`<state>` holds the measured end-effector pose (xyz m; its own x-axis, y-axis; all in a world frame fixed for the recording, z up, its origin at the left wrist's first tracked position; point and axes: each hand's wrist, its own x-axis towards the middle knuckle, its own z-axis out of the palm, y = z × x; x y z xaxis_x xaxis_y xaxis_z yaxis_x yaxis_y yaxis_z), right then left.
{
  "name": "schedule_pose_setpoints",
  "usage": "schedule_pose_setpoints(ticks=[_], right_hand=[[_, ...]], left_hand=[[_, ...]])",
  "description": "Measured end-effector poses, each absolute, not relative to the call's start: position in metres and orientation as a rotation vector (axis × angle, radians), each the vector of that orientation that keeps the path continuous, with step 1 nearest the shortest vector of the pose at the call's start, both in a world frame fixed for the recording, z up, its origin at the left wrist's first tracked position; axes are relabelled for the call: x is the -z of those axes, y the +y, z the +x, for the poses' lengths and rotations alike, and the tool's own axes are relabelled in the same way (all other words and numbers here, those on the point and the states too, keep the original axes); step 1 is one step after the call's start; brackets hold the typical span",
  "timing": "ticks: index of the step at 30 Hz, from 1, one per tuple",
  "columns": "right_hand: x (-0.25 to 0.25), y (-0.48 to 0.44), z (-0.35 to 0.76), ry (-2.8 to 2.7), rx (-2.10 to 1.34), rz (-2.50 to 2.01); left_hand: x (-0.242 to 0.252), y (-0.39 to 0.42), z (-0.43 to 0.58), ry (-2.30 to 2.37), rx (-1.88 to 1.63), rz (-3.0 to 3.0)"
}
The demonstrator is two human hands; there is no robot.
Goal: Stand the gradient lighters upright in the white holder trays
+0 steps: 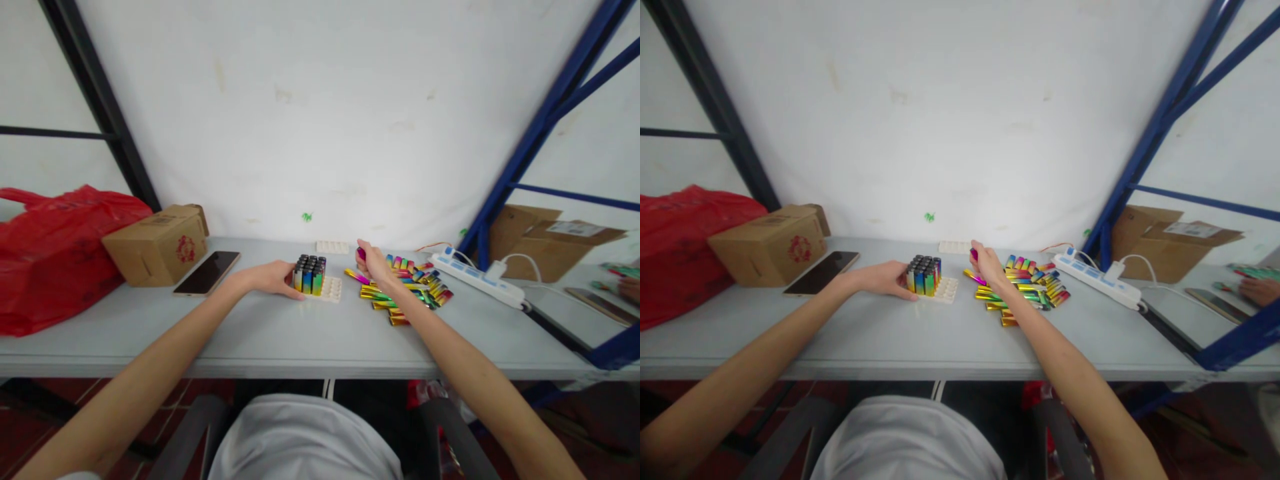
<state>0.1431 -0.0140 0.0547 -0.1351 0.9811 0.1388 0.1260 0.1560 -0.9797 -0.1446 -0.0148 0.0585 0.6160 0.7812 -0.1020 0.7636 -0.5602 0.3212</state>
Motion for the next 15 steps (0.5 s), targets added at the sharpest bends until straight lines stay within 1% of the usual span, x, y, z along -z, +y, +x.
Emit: schedule_pose_setpoints(ticks=[8, 15], right_hand=[[-0.0513, -0.0153, 0.1376, -1.479, -1.005, -1.158], [-0.0453, -0.0082, 0.1406, -1.583, -1.044, -1.117]], left_hand=[[-0.0499, -0.0069, -0.1493, 1.206, -0.119, 2.488], [-0.0519, -0.0091, -0.1481, 1.210, -0.102, 2.497]])
